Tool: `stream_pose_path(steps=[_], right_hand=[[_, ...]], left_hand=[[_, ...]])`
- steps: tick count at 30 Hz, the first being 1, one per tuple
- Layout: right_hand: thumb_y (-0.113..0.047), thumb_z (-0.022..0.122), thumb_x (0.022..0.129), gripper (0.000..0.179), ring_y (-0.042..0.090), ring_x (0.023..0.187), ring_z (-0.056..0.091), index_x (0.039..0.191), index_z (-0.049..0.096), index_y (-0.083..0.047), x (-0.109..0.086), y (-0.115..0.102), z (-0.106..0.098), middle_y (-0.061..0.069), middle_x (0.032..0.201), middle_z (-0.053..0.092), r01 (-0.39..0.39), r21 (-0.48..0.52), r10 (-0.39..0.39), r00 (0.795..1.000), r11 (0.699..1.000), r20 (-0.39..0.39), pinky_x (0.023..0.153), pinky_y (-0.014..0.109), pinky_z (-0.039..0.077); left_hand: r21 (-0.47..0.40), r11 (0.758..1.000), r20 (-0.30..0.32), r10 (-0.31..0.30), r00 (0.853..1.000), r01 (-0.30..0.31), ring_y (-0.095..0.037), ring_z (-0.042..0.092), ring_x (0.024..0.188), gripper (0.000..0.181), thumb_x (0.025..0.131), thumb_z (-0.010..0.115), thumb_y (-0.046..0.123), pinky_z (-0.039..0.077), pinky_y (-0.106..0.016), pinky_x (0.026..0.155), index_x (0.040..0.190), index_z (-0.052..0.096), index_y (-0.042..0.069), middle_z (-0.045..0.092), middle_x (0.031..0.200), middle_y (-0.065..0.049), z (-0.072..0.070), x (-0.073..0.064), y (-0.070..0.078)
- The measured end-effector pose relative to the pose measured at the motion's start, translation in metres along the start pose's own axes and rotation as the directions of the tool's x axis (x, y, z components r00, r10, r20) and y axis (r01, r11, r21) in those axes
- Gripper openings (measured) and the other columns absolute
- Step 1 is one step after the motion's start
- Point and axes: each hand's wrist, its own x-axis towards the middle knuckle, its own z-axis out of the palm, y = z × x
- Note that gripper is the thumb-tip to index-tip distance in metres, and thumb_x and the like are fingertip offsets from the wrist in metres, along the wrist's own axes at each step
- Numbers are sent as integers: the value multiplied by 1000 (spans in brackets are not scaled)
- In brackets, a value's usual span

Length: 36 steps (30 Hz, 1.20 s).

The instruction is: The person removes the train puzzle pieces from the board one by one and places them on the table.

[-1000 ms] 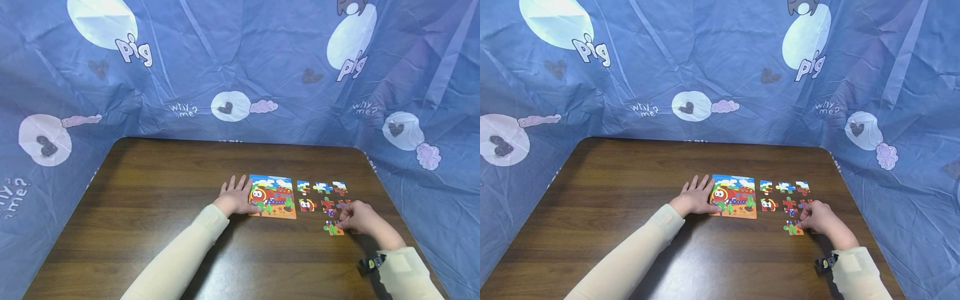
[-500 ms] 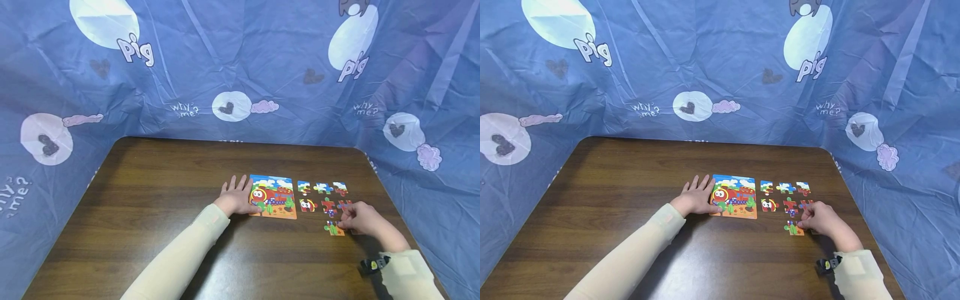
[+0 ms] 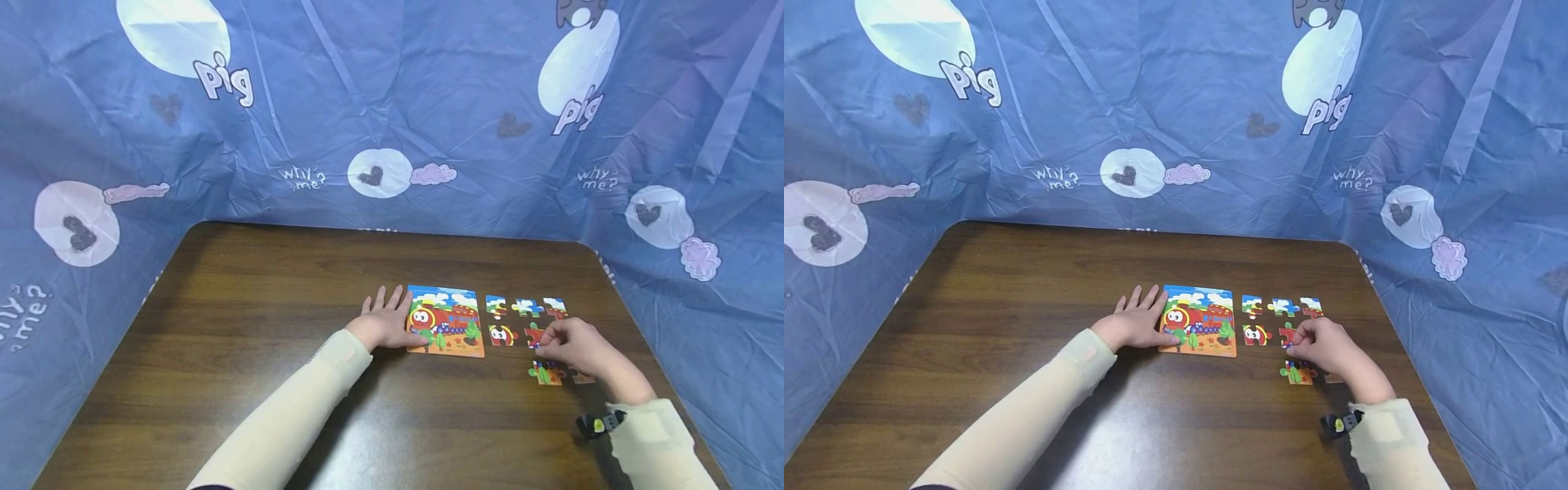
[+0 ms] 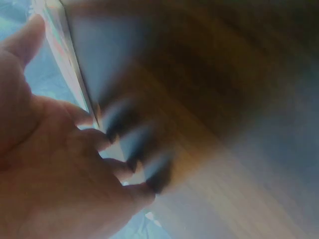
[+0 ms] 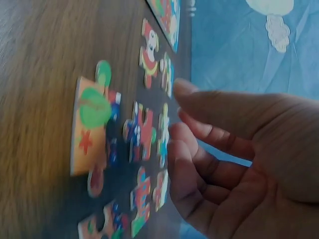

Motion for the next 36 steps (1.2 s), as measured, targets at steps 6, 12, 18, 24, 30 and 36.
stream_pose_path(steps=[6, 12, 18, 24, 30, 36], right_hand=[[-17, 81, 88, 17, 17, 66, 54, 81, 68, -9, 15, -24, 11, -1, 73, 61, 27, -17, -27, 1000, 999, 11, 61, 37, 46], [-14, 78, 91, 10, 18, 68, 56, 89, 71, -7, 39, -53, 27, 0, 76, 62, 79, 42, -82, 994, 996, 74, 63, 37, 47], [-13, 79, 91, 11, 17, 67, 55, 94, 73, -4, 66, -87, 48, 0, 77, 62, 129, 73, -137, 984, 989, 113, 62, 35, 47], [-14, 82, 88, 13, 16, 66, 54, 89, 71, -7, 85, -108, 75, 1, 76, 61, 128, 85, -139, 978, 988, 155, 62, 34, 46], [-15, 86, 85, 17, 15, 70, 55, 91, 73, -7, 95, -117, 92, -1, 77, 61, 138, 40, -143, 980, 990, 142, 65, 32, 47], [-15, 86, 85, 15, 14, 69, 56, 84, 71, -10, 98, -121, 95, -3, 75, 62, 142, 0, -141, 979, 990, 148, 66, 32, 48]], left_hand=[[-10, 998, -6, 67, 998, -67, -36, -5, 153, 119, 81, 67, 76, 2, -54, 119, 166, 6, 18, 1, 170, -9, -14, -22, 0], [71, 994, -4, 82, 997, -81, -37, -8, 152, 124, 76, 69, 79, 4, -51, 120, 166, 5, 22, -4, 170, -10, -14, -25, -4], [80, 993, -14, 93, 996, -91, -38, -9, 152, 123, 75, 72, 76, 2, -51, 120, 166, 6, 25, -5, 170, -10, -12, -25, -7], [85, 991, -18, 109, 994, -107, -38, -7, 152, 119, 78, 70, 75, 2, -51, 120, 166, 7, 25, -4, 170, -10, -12, -26, -6], [84, 990, -23, 116, 993, -113, -39, -6, 152, 117, 79, 69, 76, 3, -52, 120, 166, 9, 25, -2, 169, -11, -14, -27, -5], [89, 991, -24, 101, 995, -98, -39, -6, 152, 118, 78, 69, 76, 3, -52, 120, 166, 9, 25, -2, 170, -11, -13, -27, -6]])
